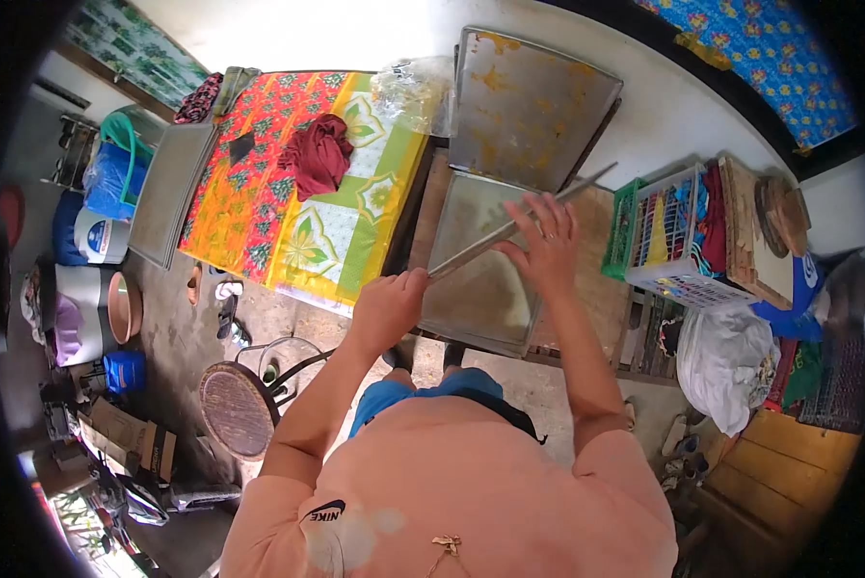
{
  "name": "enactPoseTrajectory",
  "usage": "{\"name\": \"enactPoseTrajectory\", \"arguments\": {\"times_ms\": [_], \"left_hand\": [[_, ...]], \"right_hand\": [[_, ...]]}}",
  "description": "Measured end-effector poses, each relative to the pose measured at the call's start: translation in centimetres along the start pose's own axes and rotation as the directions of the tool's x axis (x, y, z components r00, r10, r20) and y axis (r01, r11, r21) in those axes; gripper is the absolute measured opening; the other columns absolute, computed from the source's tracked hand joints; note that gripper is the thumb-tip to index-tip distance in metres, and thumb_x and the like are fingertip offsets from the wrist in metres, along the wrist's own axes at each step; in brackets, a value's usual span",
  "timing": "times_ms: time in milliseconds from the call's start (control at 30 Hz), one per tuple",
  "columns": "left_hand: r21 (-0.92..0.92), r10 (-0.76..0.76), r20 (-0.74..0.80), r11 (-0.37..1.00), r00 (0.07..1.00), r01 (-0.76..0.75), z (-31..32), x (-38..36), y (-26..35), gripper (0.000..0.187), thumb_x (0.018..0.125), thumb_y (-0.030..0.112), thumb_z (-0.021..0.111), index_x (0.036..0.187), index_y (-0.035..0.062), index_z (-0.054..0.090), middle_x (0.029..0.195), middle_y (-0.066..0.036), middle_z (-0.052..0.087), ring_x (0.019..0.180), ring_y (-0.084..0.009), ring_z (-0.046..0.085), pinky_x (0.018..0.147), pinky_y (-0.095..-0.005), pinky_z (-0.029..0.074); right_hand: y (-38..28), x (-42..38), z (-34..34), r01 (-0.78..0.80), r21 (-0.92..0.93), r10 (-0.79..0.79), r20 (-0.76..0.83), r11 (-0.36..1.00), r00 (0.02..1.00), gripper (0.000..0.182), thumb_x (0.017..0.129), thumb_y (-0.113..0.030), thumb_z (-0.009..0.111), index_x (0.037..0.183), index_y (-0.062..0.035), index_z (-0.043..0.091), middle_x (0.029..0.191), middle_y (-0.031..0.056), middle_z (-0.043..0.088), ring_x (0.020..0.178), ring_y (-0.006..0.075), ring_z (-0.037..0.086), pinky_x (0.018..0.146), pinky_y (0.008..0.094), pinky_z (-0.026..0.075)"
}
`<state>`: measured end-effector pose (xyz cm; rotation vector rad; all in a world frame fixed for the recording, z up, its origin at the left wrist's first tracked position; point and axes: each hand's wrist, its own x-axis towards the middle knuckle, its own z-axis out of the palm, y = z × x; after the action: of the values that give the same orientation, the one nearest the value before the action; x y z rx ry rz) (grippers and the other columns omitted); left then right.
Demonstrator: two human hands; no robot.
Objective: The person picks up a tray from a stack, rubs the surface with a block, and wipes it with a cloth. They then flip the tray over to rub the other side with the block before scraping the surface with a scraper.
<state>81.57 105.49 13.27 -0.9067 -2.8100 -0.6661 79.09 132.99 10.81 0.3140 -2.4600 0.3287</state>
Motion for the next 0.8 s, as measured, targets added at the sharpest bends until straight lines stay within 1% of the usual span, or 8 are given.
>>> {"name": "enactPoseTrajectory", "arguments": {"times_ms": [233,367,467,567,667,733,767,800], "left_hand": [[0.172,0.022,-0.004,0.985,1.000,-0.021,-4.8,-0.7,-0.6,0.012,0.086,0.021,0.063,0.092,0.0117,0.060,0.075,-0.004,0.064,0.068,-0.0237,0.065,0.066,-0.0387,0.051],[0.097,-0.074,-0.316,0.989,0.946,0.110,-10.8,-1.7,-2.0,0.043,0.083,0.031,0.070,0.118,0.0087,0.059,0.095,-0.011,0.067,0.090,-0.0263,0.065,0.101,-0.0433,0.041],[-0.198,-0.284,-0.669,0.959,0.687,0.203,-11.1,-4.7,-5.0,0.052,0.090,0.038,0.064,0.131,0.0087,0.051,0.115,-0.014,0.061,0.108,-0.0253,0.059,0.102,-0.0396,0.038],[-0.691,-0.662,-0.491,0.692,0.566,0.210,-8.3,-10.1,-9.6,0.058,0.097,0.042,0.052,0.136,0.0010,0.043,0.122,-0.017,0.057,0.111,-0.0264,0.056,0.100,-0.0393,0.040],[-0.851,-0.759,-0.128,0.415,0.639,0.322,-5.5,-16.1,-14.6,0.060,0.100,0.048,0.042,0.135,0.0003,0.043,0.116,-0.012,0.056,0.113,-0.0215,0.052,0.100,-0.0350,0.039],[-0.859,-0.865,0.019,0.243,0.502,0.450,-6.2,-17.8,-15.3,0.058,0.101,0.047,0.041,0.135,0.0007,0.045,0.110,-0.010,0.055,0.106,-0.0207,0.051,0.096,-0.0340,0.040],[-0.800,-0.812,-0.227,0.471,0.537,0.373,-4.4,-19.1,-17.6,0.054,0.101,0.047,0.041,0.129,0.0015,0.050,0.098,-0.004,0.051,0.089,-0.0141,0.048,0.083,-0.0281,0.041],[-0.833,-0.838,-0.204,0.420,0.507,0.360,-4.6,-20.2,-19.3,0.041,0.100,0.041,0.048,0.112,0.0024,0.056,0.083,0.002,0.047,0.073,-0.0068,0.040,0.064,-0.0233,0.036]], "right_hand": [[-1.7,3.6,-1.8,0.170,0.125,-0.169,-0.021,0.978,0.985,0.040,0.066,-0.049,0.076,0.079,-0.0133,0.064,0.081,-0.0002,0.058,0.090,0.0230,0.054,0.093,0.0471,0.032],[-5.8,8.1,-6.0,0.133,0.108,-0.133,-0.011,0.985,0.991,0.040,0.067,-0.049,0.076,0.075,-0.0124,0.063,0.076,0.0009,0.056,0.084,0.0237,0.052,0.085,0.0432,0.031],[-7.9,12.4,-6.5,0.108,0.076,-0.110,0.029,0.991,0.994,0.042,0.070,-0.051,0.074,0.072,-0.0110,0.062,0.073,0.0029,0.055,0.082,0.0241,0.052,0.081,0.0411,0.031],[-10.4,16.8,-4.5,0.110,0.065,-0.113,0.058,0.992,0.992,0.047,0.076,-0.055,0.069,0.074,-0.0085,0.066,0.073,0.0066,0.062,0.078,0.0259,0.056,0.080,0.0403,0.033],[-14.0,20.5,0.3,0.010,0.126,-0.036,0.207,0.992,0.978,0.055,0.076,-0.062,0.065,0.081,-0.0083,0.071,0.079,0.0086,0.067,0.082,0.0270,0.061,0.084,0.0404,0.035],[-16.8,22.2,5.5,-0.012,0.208,-0.047,0.276,0.978,0.960,0.059,0.075,-0.067,0.062,0.085,-0.0099,0.073,0.081,0.0098,0.069,0.086,0.0276,0.063,0.087,0.0421,0.035],[-18.6,22.9,7.9,-0.025,0.247,-0.054,0.307,0.969,0.950,0.062,0.075,-0.070,0.060,0.087,-0.0107,0.073,0.083,0.0104,0.069,0.088,0.0278,0.064,0.089,0.0429,0.036],[-21.0,23.5,9.7,-0.029,0.262,-0.074,0.375,0.964,0.924,0.062,0.075,-0.071,0.060,0.087,-0.0115,0.073,0.082,0.0104,0.069,0.089,0.0279,0.064,0.090,0.0441,0.035]]}}
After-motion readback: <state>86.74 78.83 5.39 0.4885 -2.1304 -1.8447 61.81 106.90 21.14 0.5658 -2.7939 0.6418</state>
